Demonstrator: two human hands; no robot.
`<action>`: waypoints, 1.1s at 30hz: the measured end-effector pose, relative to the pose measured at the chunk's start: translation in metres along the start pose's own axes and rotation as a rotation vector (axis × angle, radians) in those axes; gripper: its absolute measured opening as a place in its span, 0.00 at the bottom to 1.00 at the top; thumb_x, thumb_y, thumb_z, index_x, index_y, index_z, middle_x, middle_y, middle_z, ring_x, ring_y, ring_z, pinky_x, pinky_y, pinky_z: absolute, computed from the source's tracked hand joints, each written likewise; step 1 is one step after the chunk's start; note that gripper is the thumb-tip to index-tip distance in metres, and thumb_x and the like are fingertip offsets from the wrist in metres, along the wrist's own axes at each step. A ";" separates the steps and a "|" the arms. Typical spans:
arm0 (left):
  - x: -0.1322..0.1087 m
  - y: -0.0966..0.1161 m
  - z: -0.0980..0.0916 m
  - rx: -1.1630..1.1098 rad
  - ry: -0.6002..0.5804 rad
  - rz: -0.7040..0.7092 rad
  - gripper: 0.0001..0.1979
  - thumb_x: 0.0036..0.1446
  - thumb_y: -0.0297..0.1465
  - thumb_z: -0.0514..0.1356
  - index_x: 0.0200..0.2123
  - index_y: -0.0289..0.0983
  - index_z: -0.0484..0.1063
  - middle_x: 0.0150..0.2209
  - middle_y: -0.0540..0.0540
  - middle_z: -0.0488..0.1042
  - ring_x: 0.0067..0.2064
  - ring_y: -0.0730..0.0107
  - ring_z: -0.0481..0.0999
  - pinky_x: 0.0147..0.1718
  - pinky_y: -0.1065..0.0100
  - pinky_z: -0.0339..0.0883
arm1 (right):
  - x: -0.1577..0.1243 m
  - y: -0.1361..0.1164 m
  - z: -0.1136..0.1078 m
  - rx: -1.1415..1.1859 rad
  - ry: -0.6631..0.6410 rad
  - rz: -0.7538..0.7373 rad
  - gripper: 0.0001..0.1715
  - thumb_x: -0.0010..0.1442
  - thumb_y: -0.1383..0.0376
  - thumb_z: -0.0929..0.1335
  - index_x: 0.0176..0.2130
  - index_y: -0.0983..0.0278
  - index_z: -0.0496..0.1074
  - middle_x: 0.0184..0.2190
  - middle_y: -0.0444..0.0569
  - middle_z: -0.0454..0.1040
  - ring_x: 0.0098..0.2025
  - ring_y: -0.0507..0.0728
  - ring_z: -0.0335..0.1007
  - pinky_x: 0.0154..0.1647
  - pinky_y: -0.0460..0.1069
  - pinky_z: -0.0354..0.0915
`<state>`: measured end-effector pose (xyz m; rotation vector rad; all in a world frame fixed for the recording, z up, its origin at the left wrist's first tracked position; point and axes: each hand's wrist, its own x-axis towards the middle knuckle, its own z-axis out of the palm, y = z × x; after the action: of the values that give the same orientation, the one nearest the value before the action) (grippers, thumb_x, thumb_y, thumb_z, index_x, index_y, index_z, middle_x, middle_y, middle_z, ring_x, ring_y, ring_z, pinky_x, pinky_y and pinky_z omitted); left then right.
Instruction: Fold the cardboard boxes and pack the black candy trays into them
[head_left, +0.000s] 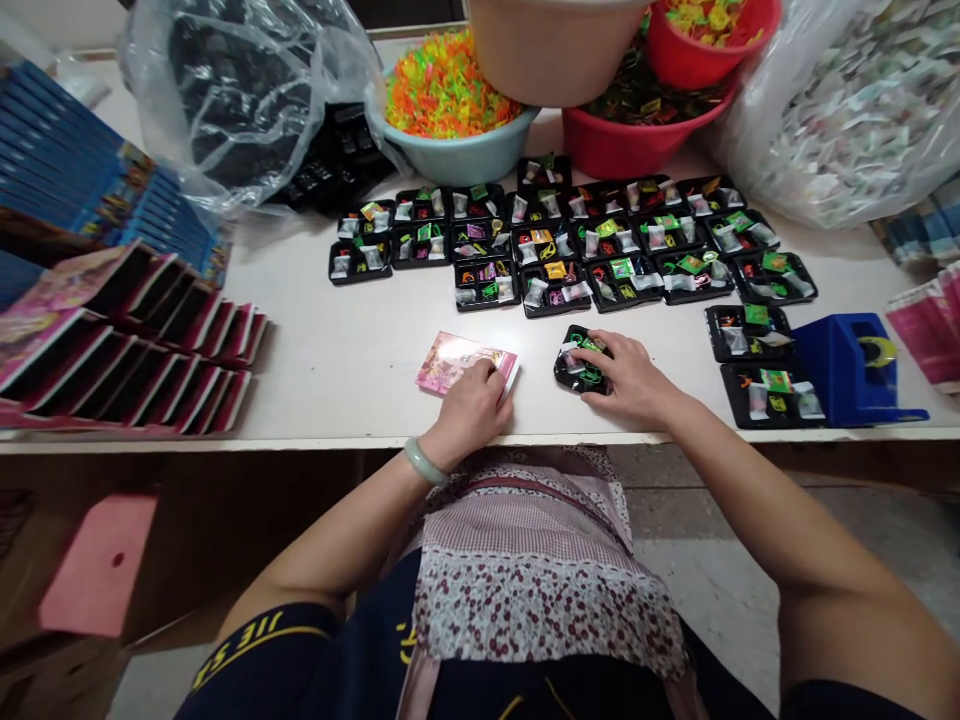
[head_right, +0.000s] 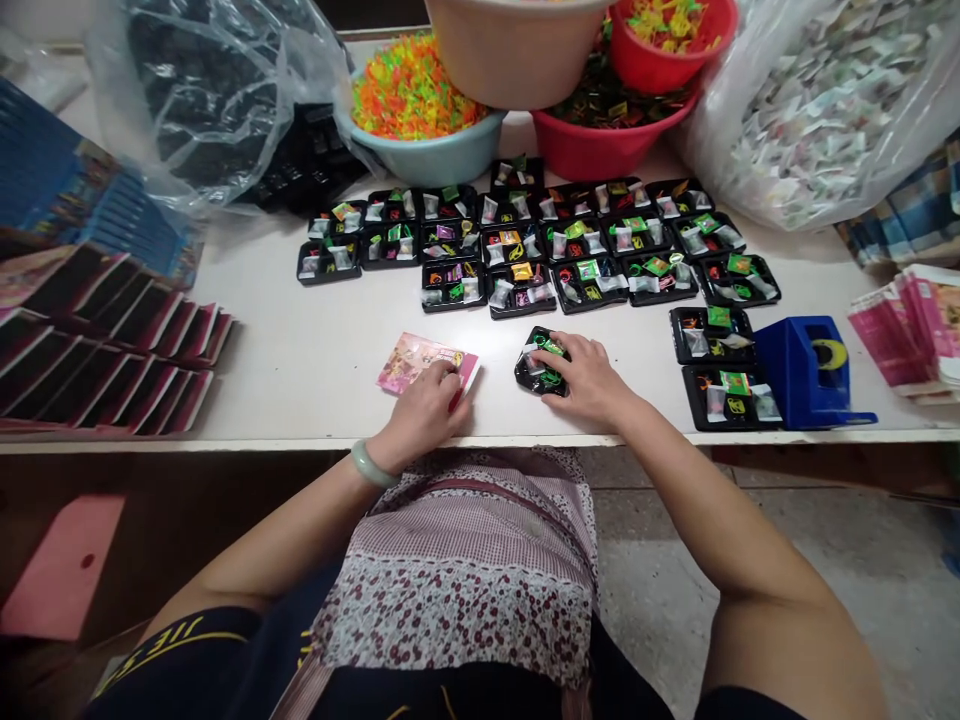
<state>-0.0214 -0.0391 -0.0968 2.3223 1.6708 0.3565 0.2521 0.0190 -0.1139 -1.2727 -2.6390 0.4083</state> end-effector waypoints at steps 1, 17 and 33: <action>0.001 -0.003 -0.002 -0.079 0.012 0.005 0.07 0.59 0.31 0.53 0.32 0.34 0.67 0.48 0.33 0.68 0.46 0.53 0.71 0.43 0.53 0.70 | 0.000 0.000 0.001 0.007 0.004 -0.010 0.36 0.53 0.57 0.71 0.60 0.54 0.63 0.64 0.55 0.55 0.63 0.71 0.52 0.61 0.69 0.54; 0.010 -0.029 -0.027 -0.842 -0.049 -0.046 0.11 0.56 0.32 0.58 0.23 0.35 0.66 0.53 0.38 0.73 0.57 0.57 0.71 0.58 0.50 0.60 | 0.028 -0.052 0.004 0.154 -0.057 -0.383 0.35 0.52 0.60 0.72 0.59 0.53 0.65 0.61 0.53 0.58 0.62 0.68 0.52 0.61 0.64 0.54; 0.026 -0.035 -0.004 -0.898 -0.065 -0.089 0.10 0.53 0.31 0.59 0.21 0.35 0.64 0.51 0.41 0.75 0.50 0.62 0.74 0.51 0.56 0.66 | 0.037 -0.059 0.030 0.091 -0.010 -0.193 0.37 0.52 0.52 0.73 0.59 0.55 0.65 0.61 0.56 0.58 0.62 0.70 0.53 0.62 0.68 0.52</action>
<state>-0.0459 -0.0034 -0.1044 1.5612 1.2019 0.8012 0.1772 0.0081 -0.1219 -0.9805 -2.6858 0.4978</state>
